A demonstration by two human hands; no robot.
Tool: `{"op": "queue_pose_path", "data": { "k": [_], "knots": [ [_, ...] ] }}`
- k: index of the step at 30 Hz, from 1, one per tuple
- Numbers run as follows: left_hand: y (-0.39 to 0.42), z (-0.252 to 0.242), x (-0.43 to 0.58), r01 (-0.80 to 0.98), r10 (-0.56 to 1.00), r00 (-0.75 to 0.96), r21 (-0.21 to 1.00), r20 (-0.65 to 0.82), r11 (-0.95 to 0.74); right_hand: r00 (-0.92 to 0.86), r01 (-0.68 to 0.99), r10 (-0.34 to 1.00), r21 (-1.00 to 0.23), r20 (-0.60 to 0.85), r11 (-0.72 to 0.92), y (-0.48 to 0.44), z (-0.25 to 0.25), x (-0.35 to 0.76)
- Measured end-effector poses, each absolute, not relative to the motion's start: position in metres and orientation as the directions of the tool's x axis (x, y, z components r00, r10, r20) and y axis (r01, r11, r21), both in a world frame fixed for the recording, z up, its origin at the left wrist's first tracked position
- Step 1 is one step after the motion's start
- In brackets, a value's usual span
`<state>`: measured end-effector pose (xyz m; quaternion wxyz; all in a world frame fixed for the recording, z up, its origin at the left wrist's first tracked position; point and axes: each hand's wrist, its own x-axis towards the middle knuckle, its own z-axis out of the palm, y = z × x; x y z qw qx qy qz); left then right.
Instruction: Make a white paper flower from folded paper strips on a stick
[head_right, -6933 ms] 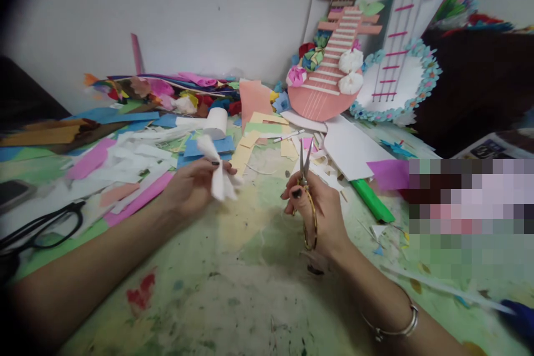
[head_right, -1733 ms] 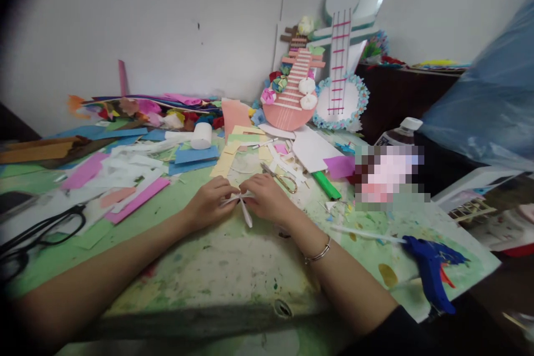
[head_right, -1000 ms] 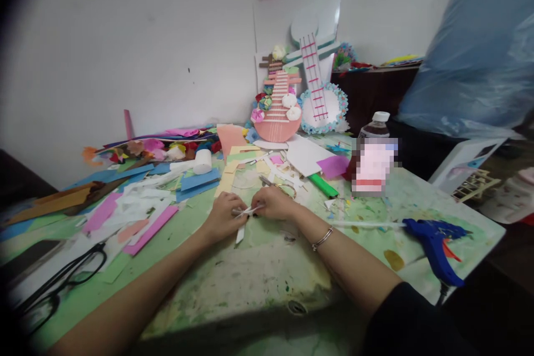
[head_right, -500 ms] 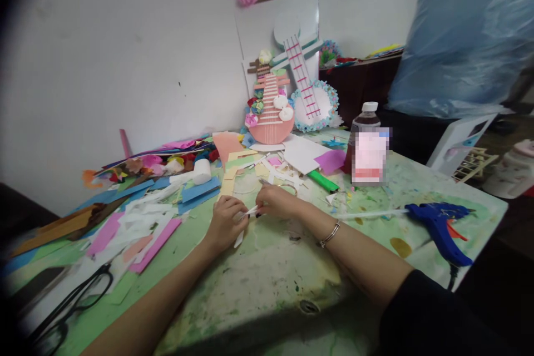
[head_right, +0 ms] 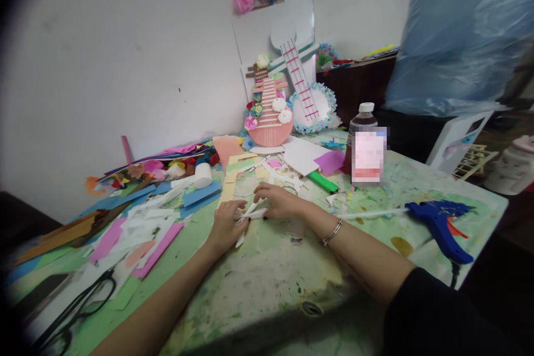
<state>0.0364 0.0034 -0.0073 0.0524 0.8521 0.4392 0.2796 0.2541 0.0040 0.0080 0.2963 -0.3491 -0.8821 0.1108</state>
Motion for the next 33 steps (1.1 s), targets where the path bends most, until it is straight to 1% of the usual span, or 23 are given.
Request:
{"op": "queue_pose_path", "data": {
  "k": [3,6,10,14,20,23,27,30,33],
  "knots": [
    [0.003,-0.007,0.036,0.673,0.734,0.486,0.333,0.474,-0.66,-0.593,0.527,0.673,-0.418,0.443,0.74,0.002,0.007,0.253],
    [0.003,-0.008,0.037,0.621,0.668,0.55,0.289,0.501,-0.729,-0.598,0.517,0.687,-0.455,0.414,0.725,0.002,0.006,0.252],
    [0.003,-0.008,0.038,0.607,0.641,0.589,0.255,0.491,-0.753,-0.597,0.498,0.701,-0.504,0.391,0.705,0.002,0.006,0.251],
    [0.004,-0.007,0.037,0.609,0.642,0.612,0.241,0.462,-0.755,-0.634,0.42,0.672,-0.56,0.383,0.714,0.001,0.006,0.251],
    [0.008,-0.003,0.031,0.64,0.62,0.651,0.123,0.438,-0.759,-0.651,0.391,0.69,-0.638,0.318,0.663,0.0,0.006,0.25],
    [0.011,-0.004,0.027,0.66,0.637,0.632,0.124,0.441,-0.741,-0.654,0.398,0.682,-0.619,0.326,0.677,-0.001,0.006,0.247],
    [0.014,-0.006,0.024,0.659,0.637,0.634,0.125,0.438,-0.742,-0.605,0.476,0.704,-0.539,0.372,0.694,0.0,0.005,0.246],
    [0.015,-0.007,0.024,0.618,0.591,0.652,0.119,0.475,-0.777,-0.564,0.527,0.732,-0.517,0.382,0.675,0.001,0.005,0.246],
    [0.013,-0.008,0.026,0.547,0.506,0.701,0.078,0.502,-0.834,-0.583,0.54,0.721,-0.484,0.375,0.688,0.0,0.005,0.245]
  ]
}}
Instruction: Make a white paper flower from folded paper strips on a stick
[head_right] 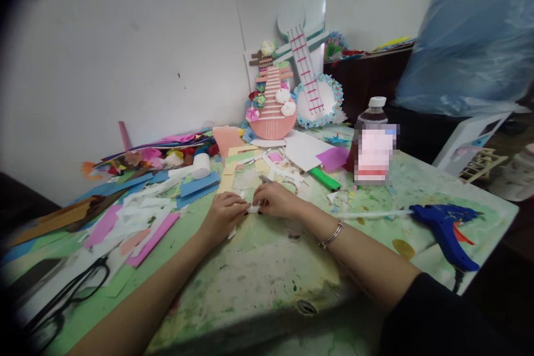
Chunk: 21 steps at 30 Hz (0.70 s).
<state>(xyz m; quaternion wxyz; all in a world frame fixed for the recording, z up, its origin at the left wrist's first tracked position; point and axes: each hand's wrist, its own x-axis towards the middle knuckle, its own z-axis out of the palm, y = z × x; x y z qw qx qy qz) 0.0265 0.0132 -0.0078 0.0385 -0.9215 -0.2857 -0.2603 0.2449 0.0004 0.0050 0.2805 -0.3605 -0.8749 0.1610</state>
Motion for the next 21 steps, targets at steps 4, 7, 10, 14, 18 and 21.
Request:
{"op": "queue_pose_path", "data": {
  "k": [4,7,10,14,18,21],
  "knots": [
    [0.013,-0.011,0.029,0.506,0.463,0.748,0.041,0.475,-0.861,-0.629,0.574,0.692,-0.389,0.354,0.721,-0.002,0.006,0.242],
    [0.015,-0.013,0.028,0.506,0.476,0.748,0.067,0.463,-0.86,-0.652,0.578,0.681,-0.362,0.334,0.731,-0.004,0.003,0.238],
    [0.017,-0.013,0.028,0.517,0.496,0.739,0.088,0.456,-0.851,-0.624,0.618,0.702,-0.333,0.344,0.712,-0.005,-0.001,0.231],
    [0.017,-0.009,0.027,0.523,0.526,0.727,0.142,0.441,-0.841,-0.598,0.647,0.722,-0.323,0.347,0.691,-0.002,-0.006,0.226],
    [0.019,-0.006,0.021,0.545,0.585,0.678,0.229,0.444,-0.806,-0.57,0.676,0.756,-0.339,0.321,0.654,0.007,-0.004,0.235],
    [0.02,-0.006,0.018,0.553,0.62,0.637,0.287,0.458,-0.782,-0.545,0.699,0.782,-0.351,0.304,0.623,0.01,-0.001,0.243]
  ]
}}
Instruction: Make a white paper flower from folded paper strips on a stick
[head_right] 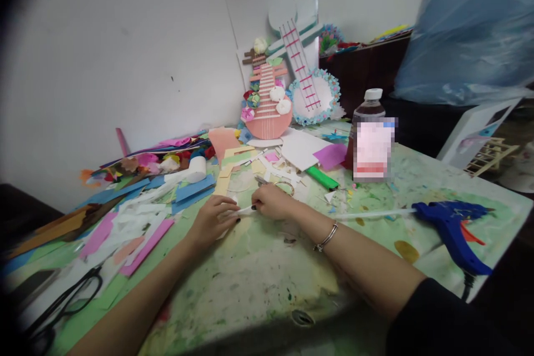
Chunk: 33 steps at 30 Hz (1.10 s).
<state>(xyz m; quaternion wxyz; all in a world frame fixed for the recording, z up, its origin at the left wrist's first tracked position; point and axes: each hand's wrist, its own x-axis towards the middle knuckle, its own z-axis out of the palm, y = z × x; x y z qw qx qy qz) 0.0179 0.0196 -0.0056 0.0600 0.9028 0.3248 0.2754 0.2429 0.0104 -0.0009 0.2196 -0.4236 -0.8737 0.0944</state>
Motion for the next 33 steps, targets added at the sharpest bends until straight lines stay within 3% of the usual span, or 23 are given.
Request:
{"op": "queue_pose_path", "data": {
  "k": [6,12,19,21,23,26,28,29,31,33],
  "knots": [
    [0.019,-0.012,0.02,0.552,0.646,0.605,0.34,0.465,-0.762,-0.602,0.66,0.737,-0.33,0.307,0.675,0.002,-0.001,0.234],
    [0.019,-0.014,0.021,0.521,0.63,0.588,0.358,0.507,-0.775,-0.599,0.728,0.734,-0.165,0.319,0.665,-0.002,-0.004,0.218],
    [0.02,-0.017,0.018,0.608,0.674,0.546,0.317,0.498,-0.728,-0.565,0.753,0.766,-0.187,0.307,0.631,0.0,0.001,0.222],
    [0.023,-0.017,0.016,0.625,0.702,0.505,0.348,0.503,-0.699,-0.527,0.75,0.785,-0.256,0.325,0.61,0.002,-0.001,0.224],
    [0.025,-0.014,0.014,0.602,0.735,0.435,0.439,0.52,-0.667,-0.455,0.714,0.824,-0.416,0.337,0.564,0.005,-0.003,0.228],
    [0.024,-0.005,0.014,0.408,0.827,0.263,0.72,0.496,-0.562,-0.358,0.518,0.882,-0.721,0.306,0.46,0.009,-0.004,0.231],
    [0.019,0.004,0.015,0.217,0.888,0.21,0.866,0.409,-0.45,-0.338,0.341,0.886,-0.837,0.316,0.428,0.007,0.0,0.231],
    [0.016,0.009,0.016,0.17,0.904,0.223,0.899,0.364,-0.404,-0.328,0.269,0.879,-0.858,0.346,0.438,0.005,0.003,0.23],
    [0.007,0.018,0.018,-0.057,0.953,0.29,0.995,0.089,-0.076,-0.281,0.2,0.853,-0.842,0.44,0.5,-0.003,0.011,0.228],
    [0.0,0.024,0.019,-0.211,0.929,0.369,0.971,-0.025,0.11,-0.217,0.208,0.8,-0.774,0.559,0.598,-0.012,0.02,0.226]
  ]
}}
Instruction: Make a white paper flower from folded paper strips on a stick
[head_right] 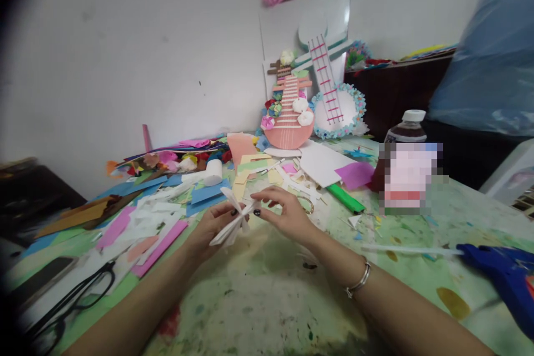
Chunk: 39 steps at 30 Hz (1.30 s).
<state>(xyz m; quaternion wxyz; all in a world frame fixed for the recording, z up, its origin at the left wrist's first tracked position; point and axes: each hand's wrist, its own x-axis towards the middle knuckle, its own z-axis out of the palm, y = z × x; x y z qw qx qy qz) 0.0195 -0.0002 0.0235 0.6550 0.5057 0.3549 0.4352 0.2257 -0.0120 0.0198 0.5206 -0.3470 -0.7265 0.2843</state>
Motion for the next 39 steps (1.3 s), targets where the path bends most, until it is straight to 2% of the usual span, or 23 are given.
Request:
{"op": "queue_pose_path", "data": {
  "k": [3,5,7,9,12,15,18,22,25,29,37,39],
  "knots": [
    [-0.006,0.025,0.022,-0.295,0.884,0.452,0.916,-0.117,0.272,-0.075,0.289,0.734,-0.69,0.675,0.664,-0.021,0.03,0.227],
    [-0.006,0.022,0.023,-0.305,0.85,0.496,0.882,-0.175,0.359,-0.043,0.282,0.752,-0.714,0.657,0.64,-0.024,0.033,0.228],
    [-0.006,0.019,0.024,-0.282,0.802,0.555,0.857,-0.221,0.432,-0.108,0.193,0.84,-0.817,0.532,0.543,-0.024,0.033,0.228],
    [-0.007,0.016,0.026,-0.248,0.76,0.606,0.851,-0.236,0.462,-0.228,0.082,0.91,-0.925,0.345,0.371,-0.025,0.031,0.225],
    [-0.01,0.012,0.028,-0.214,0.719,0.655,0.855,-0.233,0.472,-0.367,-0.002,0.917,-0.986,0.157,0.168,-0.027,0.023,0.216],
    [-0.013,0.009,0.029,-0.187,0.674,0.697,0.847,-0.243,0.498,-0.408,-0.012,0.905,-0.992,0.122,0.128,-0.03,0.018,0.209],
    [-0.013,0.009,0.026,-0.188,0.628,0.755,0.854,-0.19,0.484,-0.378,-0.023,0.917,-0.992,0.125,0.125,-0.032,0.02,0.209],
    [-0.011,0.008,0.024,-0.185,0.583,0.808,0.902,-0.087,0.39,-0.342,0.053,0.926,-0.98,0.162,0.191,-0.034,0.024,0.21],
    [-0.011,0.006,0.027,-0.095,0.645,0.753,0.948,-0.13,0.303,-0.305,0.23,0.932,-0.934,0.197,0.273,-0.036,0.024,0.208],
    [-0.013,0.007,0.032,0.036,0.737,0.652,0.979,-0.177,0.203,-0.317,0.475,0.903,-0.776,0.289,0.415,-0.04,0.026,0.207],
    [-0.017,0.013,0.036,-0.028,0.876,0.445,0.975,-0.185,0.22,-0.348,0.56,0.845,-0.633,0.406,0.535,-0.042,0.027,0.207],
    [-0.017,0.014,0.036,-0.057,0.89,0.431,0.98,-0.147,0.189,-0.363,0.568,0.823,-0.597,0.436,0.567,-0.042,0.025,0.207]
  ]
}}
